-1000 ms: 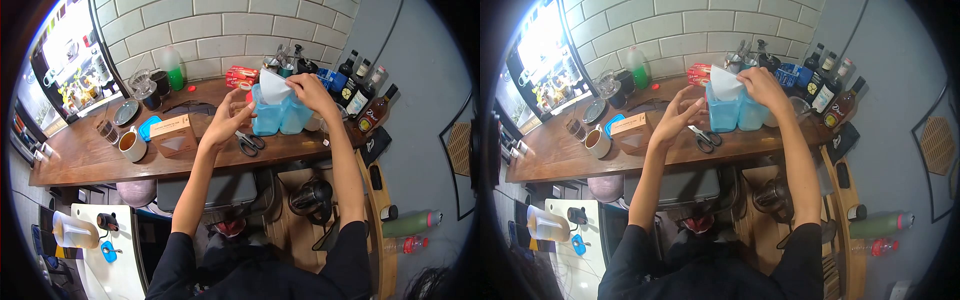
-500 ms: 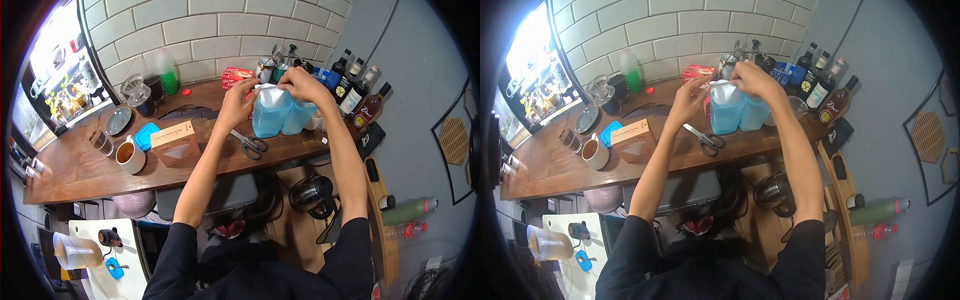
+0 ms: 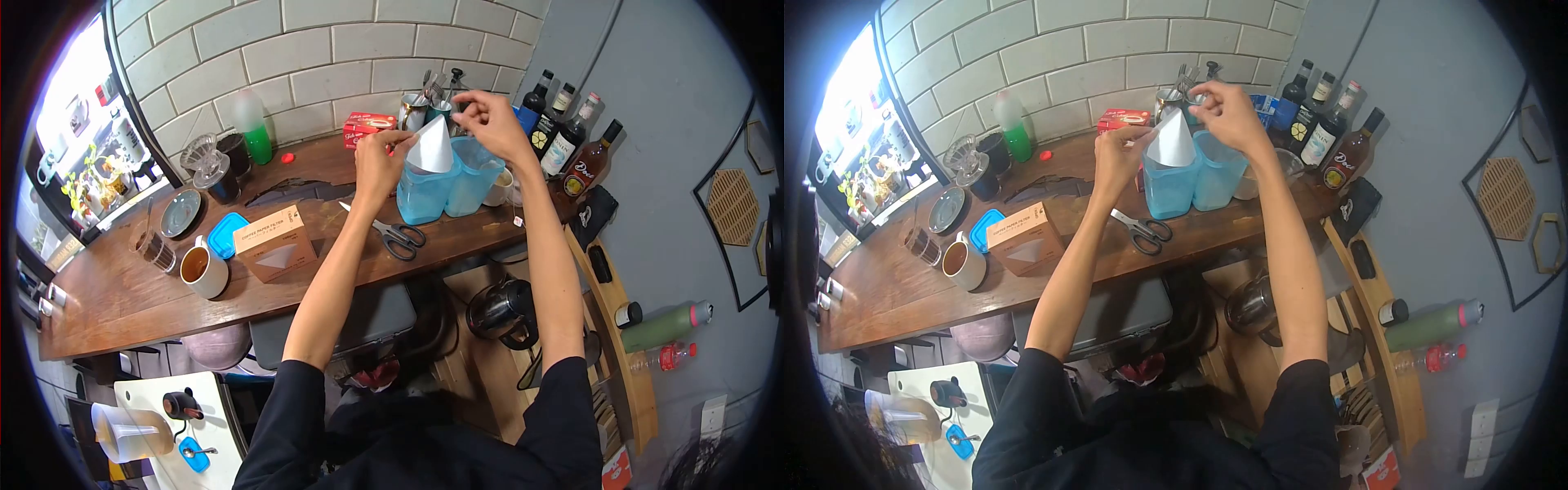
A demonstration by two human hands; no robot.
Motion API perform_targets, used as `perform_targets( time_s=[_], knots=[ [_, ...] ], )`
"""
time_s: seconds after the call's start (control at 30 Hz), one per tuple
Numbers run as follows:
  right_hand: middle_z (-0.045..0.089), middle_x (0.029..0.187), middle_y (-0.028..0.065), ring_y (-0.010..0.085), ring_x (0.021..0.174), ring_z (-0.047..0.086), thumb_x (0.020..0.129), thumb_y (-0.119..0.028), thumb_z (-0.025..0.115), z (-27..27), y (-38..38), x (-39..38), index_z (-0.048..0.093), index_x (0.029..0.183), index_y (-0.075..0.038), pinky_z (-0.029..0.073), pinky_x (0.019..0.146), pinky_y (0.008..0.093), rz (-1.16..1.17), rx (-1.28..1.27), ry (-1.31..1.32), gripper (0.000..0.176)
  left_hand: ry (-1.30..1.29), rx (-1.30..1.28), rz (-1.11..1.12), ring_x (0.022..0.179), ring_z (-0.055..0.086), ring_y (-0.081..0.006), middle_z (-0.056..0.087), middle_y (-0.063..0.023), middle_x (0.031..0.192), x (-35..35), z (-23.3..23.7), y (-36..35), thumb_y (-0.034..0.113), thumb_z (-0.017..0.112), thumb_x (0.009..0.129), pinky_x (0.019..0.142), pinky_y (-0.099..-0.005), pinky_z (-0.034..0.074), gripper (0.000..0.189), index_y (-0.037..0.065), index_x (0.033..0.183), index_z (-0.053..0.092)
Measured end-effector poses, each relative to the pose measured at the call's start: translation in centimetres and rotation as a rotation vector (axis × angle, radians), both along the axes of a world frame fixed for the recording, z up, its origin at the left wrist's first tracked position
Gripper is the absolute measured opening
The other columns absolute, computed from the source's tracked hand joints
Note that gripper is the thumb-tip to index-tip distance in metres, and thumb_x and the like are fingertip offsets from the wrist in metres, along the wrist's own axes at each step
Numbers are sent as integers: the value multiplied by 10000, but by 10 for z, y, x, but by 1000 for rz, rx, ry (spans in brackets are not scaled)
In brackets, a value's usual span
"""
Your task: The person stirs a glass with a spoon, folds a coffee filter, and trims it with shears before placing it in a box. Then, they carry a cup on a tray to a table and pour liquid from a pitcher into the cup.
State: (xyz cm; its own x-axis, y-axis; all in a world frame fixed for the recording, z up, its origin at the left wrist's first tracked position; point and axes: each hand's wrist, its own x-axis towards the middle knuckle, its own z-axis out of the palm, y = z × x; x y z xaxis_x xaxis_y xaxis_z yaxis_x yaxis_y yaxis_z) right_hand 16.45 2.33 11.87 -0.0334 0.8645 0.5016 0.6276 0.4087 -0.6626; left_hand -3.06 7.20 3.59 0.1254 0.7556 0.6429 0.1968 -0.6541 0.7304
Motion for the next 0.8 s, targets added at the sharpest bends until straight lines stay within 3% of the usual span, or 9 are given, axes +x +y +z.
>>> perform_targets(
  time_s=[0.1, 0.27, 0.37, 0.43, 0.6, 0.67, 0.7, 0.77, 0.8],
  knots=[
    [505, 608, -15, 80, 592, 554, 810, 12, 641, -6, -1, 14, 626, 1109, 10, 451, 594, 222, -7, 34, 124, 299, -16, 22, -1, 649, 667, -163, 717, -137, 783, 0, 0, 0, 150, 710, 820, 639, -307, 519, 169, 30, 934, 743],
    [466, 600, -60, 36, 565, 446, 816, 0, 624, -20, 3, 8, 510, 1255, 1, 365, 556, 215, 136, 160, 222, 454, 19, 20, 10, 699, 678, -177, 718, -142, 804, 2, 1, 0, 151, 711, 819, 664, -312, 522, 171, 30, 934, 742],
    [481, 582, -60, 59, 621, 485, 828, 5, 597, -12, -3, 5, 461, 1297, -2, 394, 619, 220, 120, 250, -13, 488, 17, 31, 7, 723, 684, -186, 718, -147, 816, 3, 1, 0, 153, 712, 817, 673, -315, 525, 172, 28, 932, 742],
    [571, 747, 10, 140, 772, 563, 845, -27, 614, -2, -11, 11, 451, 1310, -42, 461, 770, 269, 34, -135, 152, 493, 10, 22, 13, 735, 687, -191, 718, -149, 820, 3, 1, 2, 153, 712, 816, 678, -317, 527, 173, 26, 930, 742],
    [539, 686, -7, 79, 609, 492, 857, -54, 638, -20, -1, 2, 501, 1176, -15, 402, 610, 226, 142, 113, 326, 349, -29, 40, 14, 661, 658, -285, 678, -173, 738, 6, 2, -2, 115, 699, 791, 670, -357, 499, 148, 20, 898, 735],
    [488, 599, -28, 77, 608, 493, 858, -13, 591, -22, 8, 8, 497, 1178, -3, 403, 608, 227, 67, 435, -198, 333, -45, 60, 15, 669, 660, -287, 681, -174, 749, 8, -3, 4, 113, 700, 790, 675, -359, 501, 146, 20, 898, 735],
    [488, 599, -28, 77, 608, 493, 858, -13, 591, -19, 6, 9, 497, 1178, -3, 403, 608, 227, 69, 435, -198, 333, -61, 79, 18, 676, 661, -289, 684, -175, 760, 8, -3, 5, 111, 701, 790, 680, -360, 503, 145, 20, 897, 734],
    [535, 728, 22, 162, 771, 550, 857, -24, 597, -10, -2, 14, 467, 1255, -53, 465, 781, 304, -66, -44, 109, 420, -66, 77, 20, 686, 663, -289, 686, -177, 769, 7, -4, 6, 108, 700, 789, 686, -360, 505, 143, 19, 897, 734],
    [561, 796, 43, 167, 814, 552, 855, -48, 626, -10, -1, 15, 475, 1238, -60, 471, 816, 317, 2, 1, 120, 411, -73, 76, 18, 695, 665, -288, 688, -178, 778, 8, -4, 6, 104, 700, 789, 691, -359, 506, 141, 19, 896, 733]
  ],
)
